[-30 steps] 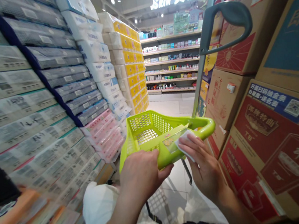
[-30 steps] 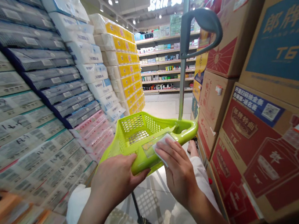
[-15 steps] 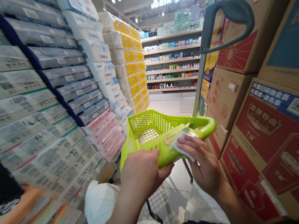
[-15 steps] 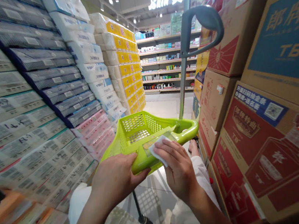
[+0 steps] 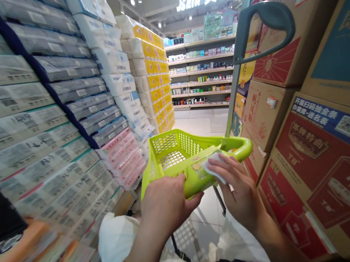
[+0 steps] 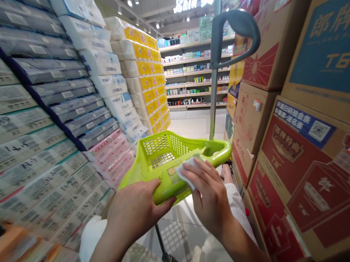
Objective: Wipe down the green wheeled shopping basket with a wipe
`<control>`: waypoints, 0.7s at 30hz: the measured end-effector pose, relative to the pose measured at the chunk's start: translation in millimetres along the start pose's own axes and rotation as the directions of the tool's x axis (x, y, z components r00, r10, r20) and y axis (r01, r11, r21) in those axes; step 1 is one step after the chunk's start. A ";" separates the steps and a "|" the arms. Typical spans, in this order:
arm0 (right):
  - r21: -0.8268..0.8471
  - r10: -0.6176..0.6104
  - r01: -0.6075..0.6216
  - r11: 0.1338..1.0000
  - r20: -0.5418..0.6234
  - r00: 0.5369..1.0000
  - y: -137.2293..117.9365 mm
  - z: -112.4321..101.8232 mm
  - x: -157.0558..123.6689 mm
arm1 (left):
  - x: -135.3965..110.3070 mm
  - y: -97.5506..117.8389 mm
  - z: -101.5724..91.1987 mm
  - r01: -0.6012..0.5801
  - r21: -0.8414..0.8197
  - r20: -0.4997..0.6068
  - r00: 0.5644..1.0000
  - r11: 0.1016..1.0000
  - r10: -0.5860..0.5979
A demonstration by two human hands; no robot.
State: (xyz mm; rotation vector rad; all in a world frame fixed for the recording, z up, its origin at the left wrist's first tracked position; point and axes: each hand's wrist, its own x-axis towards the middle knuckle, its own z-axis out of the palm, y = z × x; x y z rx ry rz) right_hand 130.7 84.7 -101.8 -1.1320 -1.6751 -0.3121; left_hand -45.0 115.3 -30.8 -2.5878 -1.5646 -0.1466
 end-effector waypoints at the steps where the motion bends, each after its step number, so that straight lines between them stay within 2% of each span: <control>1: -0.020 0.032 -0.033 0.999 -0.013 0.999 0.4 -0.7 1.0 | 0.1 0.1 0.2 0.002 -0.002 0.001 1.000 1.000 -0.002; 3: -0.001 -0.003 0.003 1.000 0.017 1.000 -3.8 -0.6 2.0 | 0.1 -0.1 0.8 0.003 -0.005 -0.004 1.000 1.000 -0.003; 7: 0.120 -0.193 0.179 0.977 0.127 0.973 -15.4 3.2 2.9 | -0.5 -1.3 2.1 -0.019 0.000 -0.016 1.000 1.000 0.019; 9: 0.116 -0.165 0.155 0.981 0.084 0.983 -13.2 4.0 5.0 | -0.8 -1.4 2.6 -0.024 0.003 -0.022 0.999 1.000 0.024; 12: 0.066 -0.043 0.044 0.997 -0.009 0.999 -6.7 3.7 10.6 | -0.7 -1.0 4.0 -0.024 0.009 -0.037 0.999 1.000 0.024; 14: 0.062 -0.041 0.041 0.997 0.007 0.999 -8.0 4.2 14.5 | -0.5 -1.0 5.3 -0.029 0.009 -0.051 0.998 1.000 0.029; 18: 0.139 -0.160 0.144 0.980 0.115 0.980 -16.3 7.0 20.7 | -0.8 -1.5 7.2 -0.038 0.009 -0.071 0.997 0.999 0.038; 21: 0.111 -0.097 0.087 0.990 0.087 0.991 -9.7 5.5 23.4 | -1.0 -1.3 7.0 -0.040 0.015 -0.067 0.997 0.999 0.041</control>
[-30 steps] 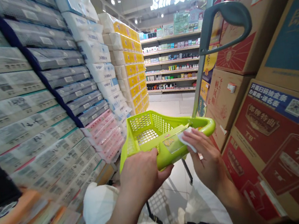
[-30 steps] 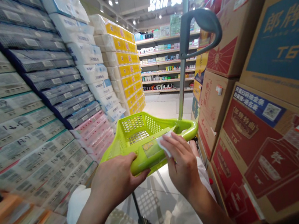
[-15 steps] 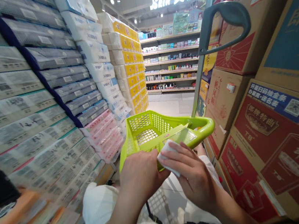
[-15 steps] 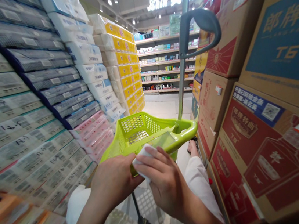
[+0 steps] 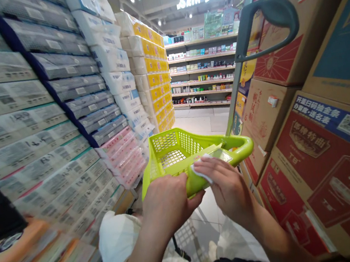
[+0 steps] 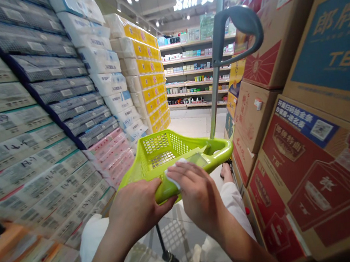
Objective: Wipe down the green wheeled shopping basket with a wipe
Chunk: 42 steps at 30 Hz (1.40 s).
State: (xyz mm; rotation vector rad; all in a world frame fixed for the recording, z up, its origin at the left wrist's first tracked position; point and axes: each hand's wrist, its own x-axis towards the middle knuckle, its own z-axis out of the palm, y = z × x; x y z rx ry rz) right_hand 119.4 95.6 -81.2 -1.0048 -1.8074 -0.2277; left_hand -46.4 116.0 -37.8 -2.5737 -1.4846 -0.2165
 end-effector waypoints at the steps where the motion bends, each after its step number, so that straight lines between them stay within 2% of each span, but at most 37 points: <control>1: -0.022 0.039 -0.039 0.999 -0.026 0.999 3.3 -1.6 -0.3 | 0.1 0.3 -0.2 0.001 0.003 0.003 1.000 1.000 -0.001; 4: -0.061 0.097 -0.100 0.993 -0.053 0.994 6.2 -4.6 -2.7 | 0.7 1.3 -0.4 0.001 0.014 -0.004 1.000 1.000 -0.001; 7: -0.009 0.009 -0.009 1.000 0.021 1.000 -0.4 -2.9 -2.2 | 0.9 2.1 0.0 -0.002 0.010 -0.024 1.000 1.000 0.003; 9: 0.026 -0.012 0.010 1.000 0.076 0.997 -1.6 -1.3 2.4 | 0.7 2.5 0.2 -0.001 0.011 -0.023 1.000 1.000 0.001; 14: -0.070 0.180 -0.173 0.983 0.130 0.975 6.3 -1.8 23.5 | 0.7 3.8 -0.4 0.004 0.013 -0.013 1.000 1.000 -0.004; 16: -0.056 0.150 -0.141 0.988 0.217 0.965 0.7 -1.3 32.5 | 0.5 4.2 -0.9 0.009 0.019 -0.007 1.000 1.000 -0.009; 18: -0.008 0.062 -0.063 0.998 0.357 0.932 -8.4 -0.6 42.1 | -0.1 4.1 -1.1 0.018 0.029 0.002 1.000 0.999 -0.019; 20: 0.005 0.030 -0.037 0.999 0.477 0.879 -12.7 -1.2 52.4 | -0.7 3.8 -0.9 0.023 0.039 0.007 1.000 0.999 -0.023; 23: -0.128 0.199 -0.154 0.980 0.544 0.815 0.8 -5.8 65.4 | -1.0 3.3 -0.1 0.008 0.029 -0.007 1.000 1.000 -0.008; 25: -0.255 0.345 -0.243 0.936 0.524 0.779 17.5 -9.3 69.4 | -0.6 3.1 0.4 0.000 0.013 -0.018 1.000 1.000 0.000; 27: -0.319 0.397 -0.265 0.910 0.487 0.778 30.8 -10.9 68.5 | -0.3 2.9 0.6 0.000 0.002 -0.018 1.000 1.000 0.000; 31: -0.194 0.234 -0.164 0.967 0.420 0.877 39.0 -9.6 56.7 | -0.8 1.7 -0.1 0.008 -0.013 -0.014 1.000 1.000 -0.008; 33: -0.123 0.198 -0.165 0.979 0.343 0.918 42.6 -11.0 48.7 | -1.6 0.8 -0.7 0.012 -0.015 -0.015 1.000 1.000 -0.013; 35: -0.136 0.262 -0.235 0.962 0.242 0.934 49.9 -15.4 39.8 | -2.4 0.1 -1.5 0.015 -0.011 -0.009 1.000 1.000 -0.015; 38: -0.228 0.367 -0.350 0.909 0.033 0.930 59.6 -23.6 23.2 | -2.8 -1.0 -2.7 0.013 -0.005 0.005 1.000 1.000 -0.013; 40: -0.220 0.323 -0.328 0.919 -0.059 0.945 59.2 -26.6 10.4 | -2.6 -2.1 -3.2 0.014 -0.001 0.008 1.000 1.000 -0.014; 42: -0.163 0.216 -0.233 0.959 -0.115 0.970 53.9 -26.7 -2.0 | -2.2 -3.7 -3.6 0.020 0.008 0.013 1.000 1.000 -0.020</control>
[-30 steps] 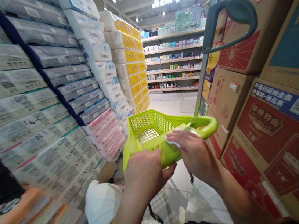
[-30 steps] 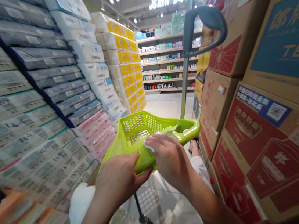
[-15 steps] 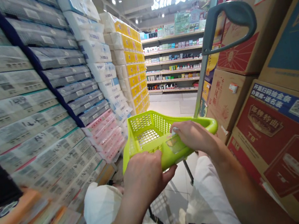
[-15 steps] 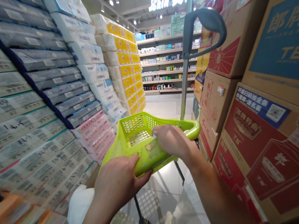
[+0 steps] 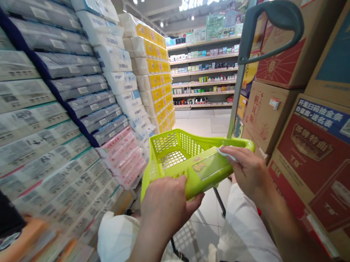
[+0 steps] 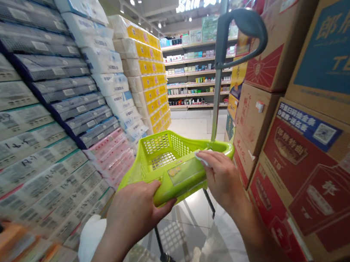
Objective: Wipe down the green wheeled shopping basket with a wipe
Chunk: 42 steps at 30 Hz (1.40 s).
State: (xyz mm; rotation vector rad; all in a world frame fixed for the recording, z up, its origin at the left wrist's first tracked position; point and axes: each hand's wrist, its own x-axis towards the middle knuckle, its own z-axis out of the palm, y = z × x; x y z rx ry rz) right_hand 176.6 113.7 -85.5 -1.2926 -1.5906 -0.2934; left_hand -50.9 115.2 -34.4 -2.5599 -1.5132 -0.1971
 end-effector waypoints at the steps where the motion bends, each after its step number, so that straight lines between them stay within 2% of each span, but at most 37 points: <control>1: 0.026 -0.041 0.042 0.999 -0.041 0.998 -1.8 -0.3 -5.9 | 0.2 -0.9 -0.2 0.002 0.004 0.005 1.000 1.000 -0.002; 4: 0.007 -0.059 0.060 0.998 -0.154 0.986 -4.9 0.9 -17.0 | 0.7 -3.3 -1.0 -0.003 0.013 0.013 1.000 1.000 0.003; 6: -0.043 -0.038 0.031 0.999 -0.166 0.985 -5.8 3.5 -19.2 | 1.0 -4.5 -1.6 -0.010 0.016 0.016 1.000 1.000 0.010; 9: -0.037 -0.050 0.046 0.998 -0.115 0.992 -11.5 9.6 -20.2 | 1.3 -6.5 -1.8 -0.018 0.022 0.025 1.000 1.000 0.018; 12: 0.077 -0.151 0.153 0.985 -0.040 0.988 -18.3 15.6 -21.7 | 0.8 -9.3 -1.4 -0.031 0.022 0.027 0.999 0.999 0.030; 14: 0.136 -0.196 0.199 0.971 -0.029 0.980 -17.7 17.6 -21.5 | 0.4 -11.4 -1.2 -0.039 0.015 0.025 0.999 0.999 0.039; 20: 0.131 -0.080 0.099 0.986 -0.143 0.987 -14.1 17.7 -15.6 | 0.8 -15.3 -1.4 -0.036 -0.018 0.040 0.999 0.999 0.036; 26: 0.116 -0.144 0.157 0.981 -0.115 0.983 -25.5 20.7 -14.3 | -0.6 -20.3 -1.0 -0.044 0.000 0.046 0.998 0.999 0.043; 31: 0.053 -0.031 0.044 0.998 -0.224 0.974 -14.3 21.4 -10.6 | -1.3 -23.1 -2.2 -0.046 0.019 0.051 0.998 0.999 0.045; 33: 0.061 -0.036 0.049 0.997 -0.196 0.980 -19.3 20.3 -10.9 | -1.2 -23.5 -2.9 -0.043 0.018 0.050 0.998 0.999 0.042; 38: 0.038 -0.140 0.141 0.989 -0.037 0.990 -26.9 15.3 -8.3 | -2.4 -25.5 -3.5 -0.049 0.037 0.048 0.998 0.998 0.047; 42: 0.002 -0.051 0.051 0.999 -0.080 0.995 -11.7 15.7 -3.9 | -5.1 -27.4 -3.0 -0.077 0.043 0.040 0.996 0.996 0.076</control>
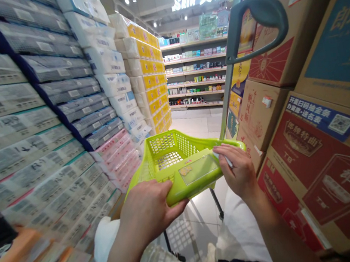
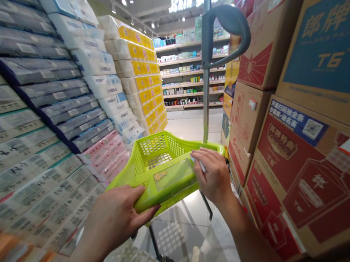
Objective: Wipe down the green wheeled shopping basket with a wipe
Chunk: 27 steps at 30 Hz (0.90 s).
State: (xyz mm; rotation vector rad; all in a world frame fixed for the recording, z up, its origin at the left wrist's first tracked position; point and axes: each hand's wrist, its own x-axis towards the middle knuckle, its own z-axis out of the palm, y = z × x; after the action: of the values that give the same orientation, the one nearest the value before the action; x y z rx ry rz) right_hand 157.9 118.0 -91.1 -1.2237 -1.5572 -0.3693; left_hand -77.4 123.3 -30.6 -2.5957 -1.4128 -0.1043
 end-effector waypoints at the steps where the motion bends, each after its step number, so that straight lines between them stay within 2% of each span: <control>1: -0.007 0.019 -0.019 1.000 -0.015 1.000 1.6 0.9 0.0 | -0.7 -0.6 0.3 -0.003 0.002 -0.002 1.000 1.000 0.003; 3: -0.002 0.023 -0.023 1.000 -0.014 1.000 0.3 2.5 -0.9 | -2.1 -2.5 0.7 -0.010 0.004 -0.003 1.000 1.000 0.010; 7: 0.007 -0.035 0.034 0.999 0.060 0.998 0.6 0.7 -0.9 | -4.5 -12.0 1.7 -0.043 -0.005 -0.004 0.999 0.999 0.042; 12: -0.105 0.032 -0.029 0.994 0.022 0.999 14.0 -3.0 3.2 | -5.0 -31.7 2.0 -0.048 -0.022 0.001 0.999 0.999 0.048; 14: -0.084 -0.001 0.005 0.996 0.052 0.999 8.6 -0.2 3.0 | -3.2 -38.6 0.4 -0.023 -0.052 -0.041 0.999 0.998 0.021; 17: -0.027 -0.101 0.105 0.994 0.119 0.988 -3.1 6.0 2.3 | 2.0 -42.9 -4.6 0.024 -0.127 -0.183 0.982 0.992 -0.047; 19: -0.035 -0.118 0.124 0.992 0.127 0.985 -4.2 8.7 3.2 | 7.3 -39.0 -8.5 0.019 -0.186 -0.267 0.961 0.982 -0.069; 23: -0.120 -0.047 0.056 0.991 0.076 0.996 2.2 12.0 6.0 | 26.2 -15.4 -13.0 -0.098 -0.260 -0.359 0.933 0.961 -0.002; 25: -0.108 -0.064 0.074 0.991 0.093 0.994 0.1 15.2 5.9 | 40.3 -0.1 -13.1 -0.125 -0.237 -0.382 0.924 0.963 0.025; 27: -0.065 -0.118 0.127 0.990 0.134 0.984 -3.4 18.8 5.4 | 55.0 14.1 -11.9 -0.091 -0.194 -0.362 0.932 0.977 0.015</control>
State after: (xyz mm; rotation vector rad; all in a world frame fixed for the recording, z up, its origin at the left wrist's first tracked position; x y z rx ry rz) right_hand 145.5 133.4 -92.5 -1.2319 -1.7498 -0.4371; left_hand -35.3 158.8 -12.5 -2.5937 -1.2534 -0.7173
